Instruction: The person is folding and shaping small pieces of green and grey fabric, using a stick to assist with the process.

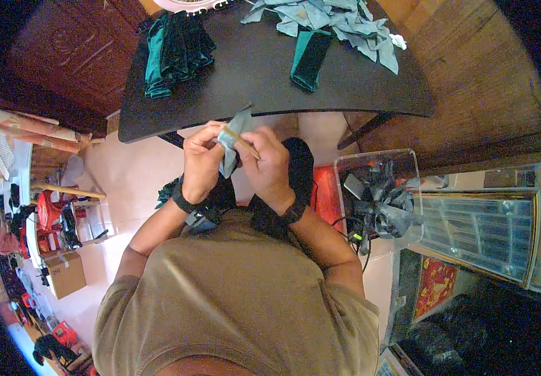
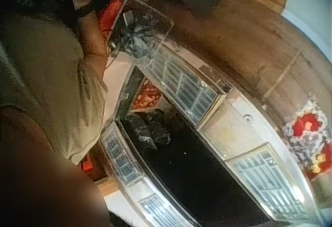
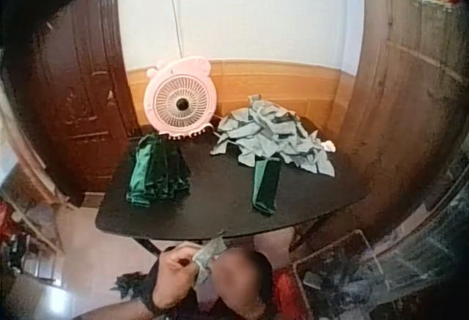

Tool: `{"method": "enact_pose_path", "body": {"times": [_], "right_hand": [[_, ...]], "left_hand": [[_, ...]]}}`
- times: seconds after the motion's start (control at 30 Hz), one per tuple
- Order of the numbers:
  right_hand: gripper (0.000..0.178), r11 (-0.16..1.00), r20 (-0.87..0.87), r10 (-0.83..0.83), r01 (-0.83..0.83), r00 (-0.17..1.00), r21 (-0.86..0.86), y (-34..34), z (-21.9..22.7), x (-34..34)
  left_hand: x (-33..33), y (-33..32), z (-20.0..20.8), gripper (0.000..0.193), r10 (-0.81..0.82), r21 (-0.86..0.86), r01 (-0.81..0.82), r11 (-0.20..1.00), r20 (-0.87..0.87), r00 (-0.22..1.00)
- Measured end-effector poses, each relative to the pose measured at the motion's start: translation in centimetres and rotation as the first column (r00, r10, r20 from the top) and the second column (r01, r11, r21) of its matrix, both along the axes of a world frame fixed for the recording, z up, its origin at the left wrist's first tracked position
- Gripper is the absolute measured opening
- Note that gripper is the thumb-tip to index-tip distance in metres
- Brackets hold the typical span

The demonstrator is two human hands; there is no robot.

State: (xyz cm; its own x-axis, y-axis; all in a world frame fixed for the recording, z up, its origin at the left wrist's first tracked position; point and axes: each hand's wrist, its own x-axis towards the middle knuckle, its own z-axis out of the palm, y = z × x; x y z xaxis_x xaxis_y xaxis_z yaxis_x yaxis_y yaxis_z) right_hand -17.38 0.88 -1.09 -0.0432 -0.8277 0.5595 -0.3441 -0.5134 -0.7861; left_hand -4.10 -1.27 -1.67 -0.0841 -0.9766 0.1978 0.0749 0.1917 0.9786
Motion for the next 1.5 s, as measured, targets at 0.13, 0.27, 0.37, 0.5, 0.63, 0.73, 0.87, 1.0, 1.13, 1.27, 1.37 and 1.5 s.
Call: {"method": "enact_pose_path", "body": {"times": [0.13, 0.27, 0.37, 0.5, 0.63, 0.73, 0.87, 1.0, 1.13, 1.27, 1.37, 1.5], "right_hand": [[0.008, 0.999, -0.034, 0.021, -0.022, 0.999, -0.030, -0.3, -0.4, 0.6], [0.011, 0.985, -0.079, 0.094, -0.104, 0.992, -0.138, -0.2, 0.0, 0.8], [0.015, 0.968, -0.146, 0.149, -0.174, 0.978, -0.180, 0.1, 0.4, 0.3], [0.015, 0.949, -0.185, 0.189, -0.228, 0.964, -0.217, -0.2, 0.3, -0.2], [0.015, 0.954, -0.217, 0.214, -0.252, 0.952, -0.162, 0.2, 0.8, -0.7], [0.017, 0.965, -0.148, 0.197, -0.218, 0.969, -0.148, 0.4, 0.3, -0.7], [0.019, 0.990, -0.029, 0.115, -0.117, 0.993, -0.083, 1.2, 0.6, -0.1], [0.020, 0.994, 0.007, 0.009, -0.008, 1.000, -0.111, 1.0, -0.4, 0.2], [0.018, 0.988, -0.015, -0.020, 0.018, 1.000, -0.153, 1.0, -0.9, -0.3], [0.013, 0.978, -0.080, -0.141, 0.127, 0.987, -0.164, 1.0, -1.2, -1.0], [0.013, 0.971, -0.040, -0.204, 0.197, 0.978, -0.136, 0.9, -1.7, -2.0], [0.010, 0.987, -0.033, -0.155, 0.153, 0.987, -0.047, 1.3, -2.5, -2.4]], "left_hand": [[0.0, 0.1, 0.0, 0.022, 0.018, -0.026, -0.021, 0.999, -0.097, 0.995], [-0.1, 0.3, 0.3, 0.023, 0.074, 0.025, -0.071, 0.997, -0.220, 0.973], [-0.1, 0.2, -0.2, 0.026, 0.018, -0.033, -0.023, 0.999, -0.146, 0.989], [-0.6, 0.2, 0.5, 0.028, -0.014, 0.038, 0.023, 0.999, -0.213, 0.977], [-0.9, 0.3, 1.1, 0.032, -0.083, 0.060, 0.086, 0.995, -0.052, 0.995], [-0.4, 0.1, 0.5, 0.031, -0.089, -0.117, 0.094, 0.989, 0.052, 0.995], [-0.8, 0.0, 1.1, 0.024, -0.026, -0.094, 0.023, 0.995, -0.027, 0.999], [-1.1, 0.3, 1.8, 0.022, 0.018, -0.121, -0.021, 0.992, -0.019, 1.000], [-1.1, 0.4, 1.1, 0.022, 0.008, -0.147, -0.008, 0.989, 0.004, 1.000], [-1.3, 0.8, 0.8, 0.025, -0.104, -0.036, 0.101, 0.994, -0.097, 0.990], [-1.4, 1.6, 1.0, 0.014, -0.213, 0.335, 0.377, 0.863, -0.435, 0.875], [-0.7, 0.9, 0.7, 0.018, -0.441, 0.337, 0.591, 0.733, -0.426, 0.790]]}}
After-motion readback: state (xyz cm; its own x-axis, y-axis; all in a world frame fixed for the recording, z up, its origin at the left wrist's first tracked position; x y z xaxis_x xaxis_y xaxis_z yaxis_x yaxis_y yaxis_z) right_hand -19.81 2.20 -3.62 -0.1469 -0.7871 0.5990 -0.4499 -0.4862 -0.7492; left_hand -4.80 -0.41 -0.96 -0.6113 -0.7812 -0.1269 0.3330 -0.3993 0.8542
